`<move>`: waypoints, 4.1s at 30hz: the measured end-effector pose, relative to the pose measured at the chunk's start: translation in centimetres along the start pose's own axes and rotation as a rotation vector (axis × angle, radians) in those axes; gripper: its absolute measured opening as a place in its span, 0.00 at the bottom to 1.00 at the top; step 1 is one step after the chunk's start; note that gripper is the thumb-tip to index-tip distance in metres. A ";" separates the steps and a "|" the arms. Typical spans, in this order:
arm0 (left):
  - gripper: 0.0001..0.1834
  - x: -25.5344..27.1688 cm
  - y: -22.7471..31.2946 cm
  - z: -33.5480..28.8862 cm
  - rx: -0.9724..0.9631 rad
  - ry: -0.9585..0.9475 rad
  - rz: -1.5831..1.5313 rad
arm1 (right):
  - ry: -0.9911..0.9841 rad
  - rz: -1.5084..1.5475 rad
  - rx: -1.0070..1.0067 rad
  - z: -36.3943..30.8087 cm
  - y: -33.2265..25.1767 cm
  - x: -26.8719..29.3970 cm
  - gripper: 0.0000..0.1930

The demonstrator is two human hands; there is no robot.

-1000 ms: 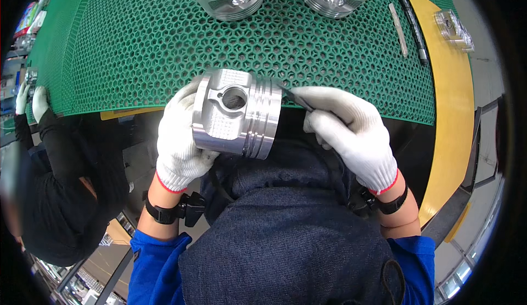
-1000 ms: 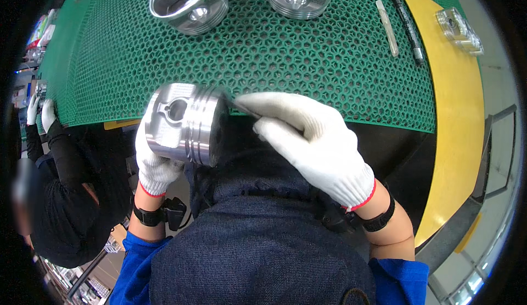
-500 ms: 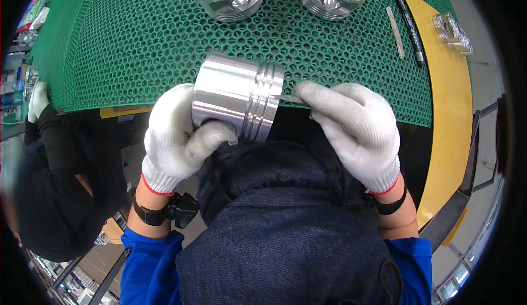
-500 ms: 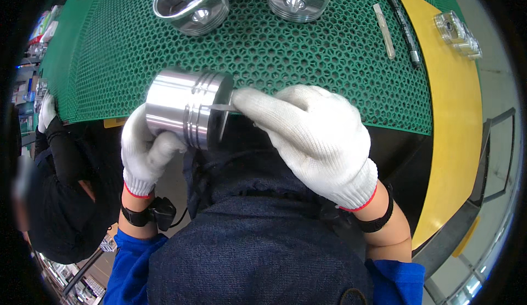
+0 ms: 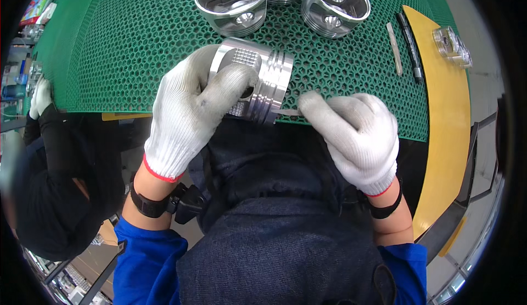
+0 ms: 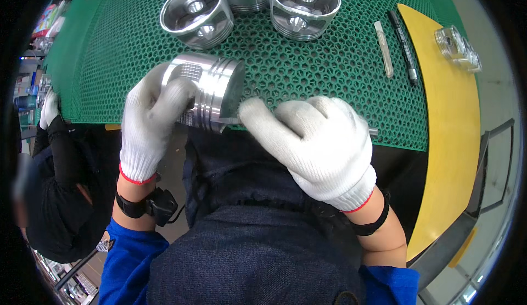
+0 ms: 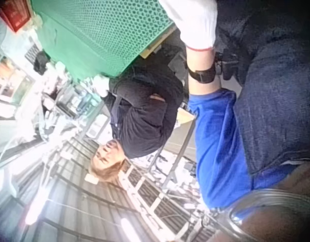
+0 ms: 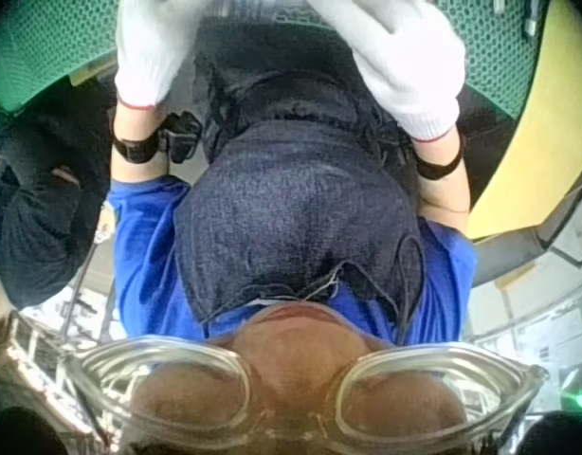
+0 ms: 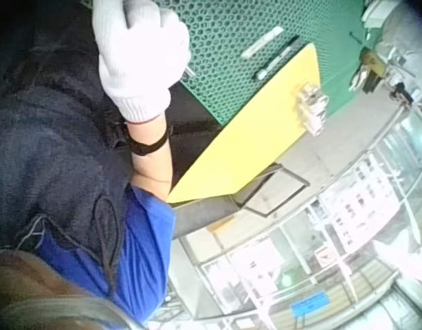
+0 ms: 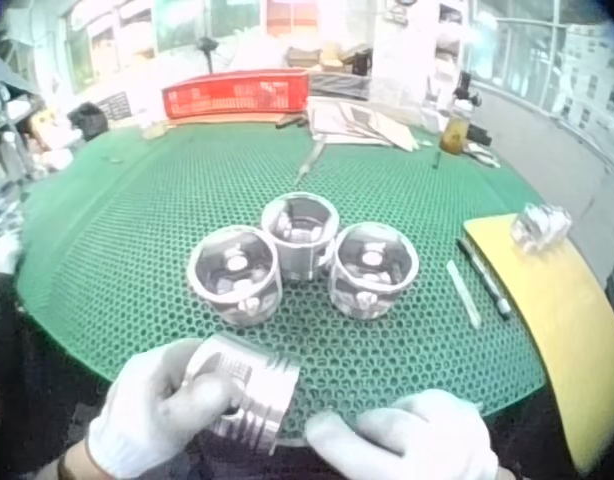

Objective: Inspecting and marking metal pistons at a workbench on a fabrication floor.

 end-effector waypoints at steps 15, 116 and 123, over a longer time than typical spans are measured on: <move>0.17 0.3 -0.8 0.6 -0.024 0.053 0.045 | -0.050 -0.077 0.097 0.5 -0.9 0.0 0.21; 0.19 0.6 0.6 3.2 -0.024 0.036 -0.062 | -0.125 0.028 -0.153 -1.4 3.1 0.4 0.14; 0.26 13.2 -2.9 8.1 -0.199 0.245 1.342 | 0.062 -0.220 -0.323 -4.3 7.3 2.5 0.14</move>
Point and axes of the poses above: each hand's wrist, its own z-axis towards the middle knuckle, its own x-axis out of the back of the hand, y = z × x, the point moved 6 cm from there along z, towards the middle knuckle, and after that the axes turned 6 degrees about z, right-handed, at the moved point
